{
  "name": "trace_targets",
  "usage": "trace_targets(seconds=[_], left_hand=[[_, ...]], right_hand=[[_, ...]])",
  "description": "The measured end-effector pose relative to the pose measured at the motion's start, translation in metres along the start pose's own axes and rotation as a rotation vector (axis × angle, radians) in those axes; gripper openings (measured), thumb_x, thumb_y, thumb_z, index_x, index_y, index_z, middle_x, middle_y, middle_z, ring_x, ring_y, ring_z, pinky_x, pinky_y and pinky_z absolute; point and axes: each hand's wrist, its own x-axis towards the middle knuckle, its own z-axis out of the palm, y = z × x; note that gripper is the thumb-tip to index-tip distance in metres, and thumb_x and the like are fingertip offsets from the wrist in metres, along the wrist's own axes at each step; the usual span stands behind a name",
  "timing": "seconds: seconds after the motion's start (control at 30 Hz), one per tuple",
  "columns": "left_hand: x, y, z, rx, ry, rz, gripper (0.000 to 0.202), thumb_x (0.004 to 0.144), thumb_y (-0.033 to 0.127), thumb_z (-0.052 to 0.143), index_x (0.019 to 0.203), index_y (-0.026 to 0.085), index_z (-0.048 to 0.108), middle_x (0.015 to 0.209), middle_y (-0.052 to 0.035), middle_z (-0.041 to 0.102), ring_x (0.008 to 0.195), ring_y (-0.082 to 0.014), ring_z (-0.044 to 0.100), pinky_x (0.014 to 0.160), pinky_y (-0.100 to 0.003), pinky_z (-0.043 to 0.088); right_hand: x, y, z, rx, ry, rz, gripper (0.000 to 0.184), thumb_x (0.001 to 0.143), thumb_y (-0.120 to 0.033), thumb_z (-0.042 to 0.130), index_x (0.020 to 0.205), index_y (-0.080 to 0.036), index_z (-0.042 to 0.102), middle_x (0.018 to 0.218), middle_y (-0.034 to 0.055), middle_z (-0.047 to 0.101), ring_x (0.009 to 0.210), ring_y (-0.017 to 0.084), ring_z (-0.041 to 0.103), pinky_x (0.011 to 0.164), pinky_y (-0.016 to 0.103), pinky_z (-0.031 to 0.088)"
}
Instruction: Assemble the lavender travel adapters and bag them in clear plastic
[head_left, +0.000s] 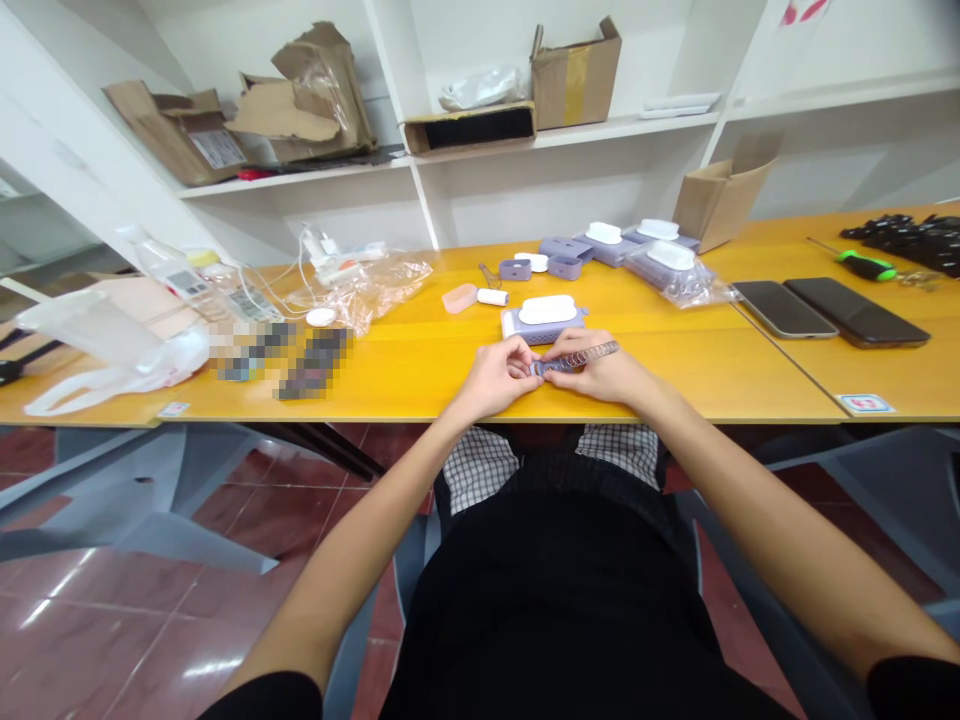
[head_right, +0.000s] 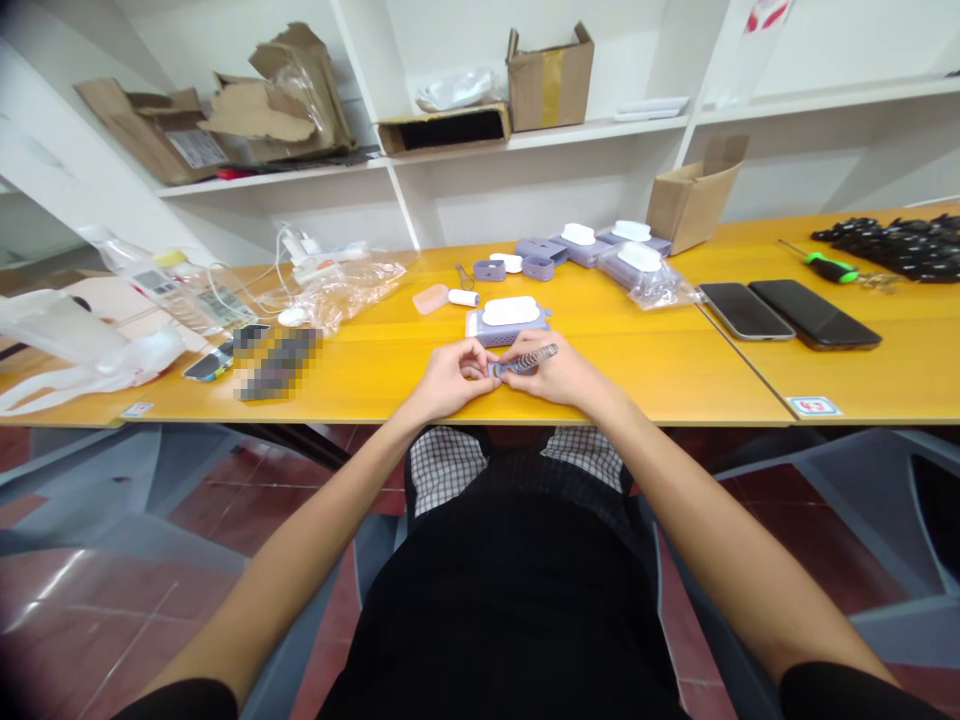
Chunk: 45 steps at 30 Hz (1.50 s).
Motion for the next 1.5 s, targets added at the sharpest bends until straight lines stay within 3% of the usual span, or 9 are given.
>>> trace_targets(seconds=[0.3,0.53,0.9,1.2,1.37,1.5], left_hand=[[0.000,-0.002,0.001,-0.009,-0.009,0.007,0.026,0.075,0.017,0.081,0.081,0.016,0.055,0.107,-0.0112,0.077,0.073,-0.0118,0.070,0.069,-0.028,0.059],[0.000,-0.001,0.000,-0.008,0.001,-0.013,0.025,0.074,0.016,0.080,0.080,0.016,0.056,0.105,-0.0113,0.078,0.072,-0.0115,0.070,0.067,-0.027,0.058],[-0.001,0.003,0.000,0.023,0.003,0.010,0.022,0.074,0.016,0.077,0.078,0.016,0.055,0.105,-0.0104,0.077,0.068,-0.0095,0.067,0.065,-0.024,0.055],[0.000,0.006,0.002,0.041,0.038,0.062,0.019,0.071,0.012,0.073,0.076,0.016,0.055,0.089,-0.0041,0.072,0.067,-0.0095,0.063,0.063,-0.023,0.052],[0.000,0.006,0.003,0.062,0.031,0.078,0.020,0.071,0.010,0.072,0.077,0.017,0.055,0.088,-0.0027,0.071,0.066,-0.0089,0.062,0.063,-0.022,0.052],[0.001,0.002,0.003,0.017,0.019,0.040,0.022,0.072,0.013,0.077,0.083,0.017,0.057,0.092,-0.0037,0.073,0.067,-0.0094,0.064,0.064,-0.024,0.054]], right_hand=[[-0.001,0.001,-0.002,-0.098,-0.012,-0.015,0.014,0.091,-0.038,0.075,0.091,-0.024,0.078,0.090,0.0072,0.073,0.085,0.024,0.069,0.080,0.041,0.056],[-0.002,0.007,-0.003,0.013,-0.069,-0.079,0.019,0.092,-0.029,0.072,0.109,-0.029,0.080,0.102,0.0057,0.072,0.086,0.021,0.068,0.080,0.039,0.056],[0.000,-0.002,0.005,-0.031,-0.005,-0.043,0.018,0.084,-0.019,0.069,0.099,-0.024,0.079,0.094,0.0048,0.079,0.084,0.021,0.072,0.081,0.037,0.055],[-0.001,-0.012,0.010,-0.064,0.033,0.053,0.014,0.083,-0.023,0.070,0.098,-0.021,0.070,0.087,0.0039,0.076,0.073,0.020,0.067,0.071,0.034,0.050],[0.001,-0.009,0.011,-0.027,0.026,0.093,0.018,0.081,-0.021,0.071,0.099,-0.021,0.068,0.092,0.0058,0.076,0.080,0.023,0.069,0.076,0.038,0.053],[0.001,0.001,0.008,0.052,-0.019,0.121,0.019,0.084,-0.024,0.072,0.103,-0.022,0.071,0.102,0.0066,0.078,0.094,0.026,0.072,0.088,0.043,0.056]])
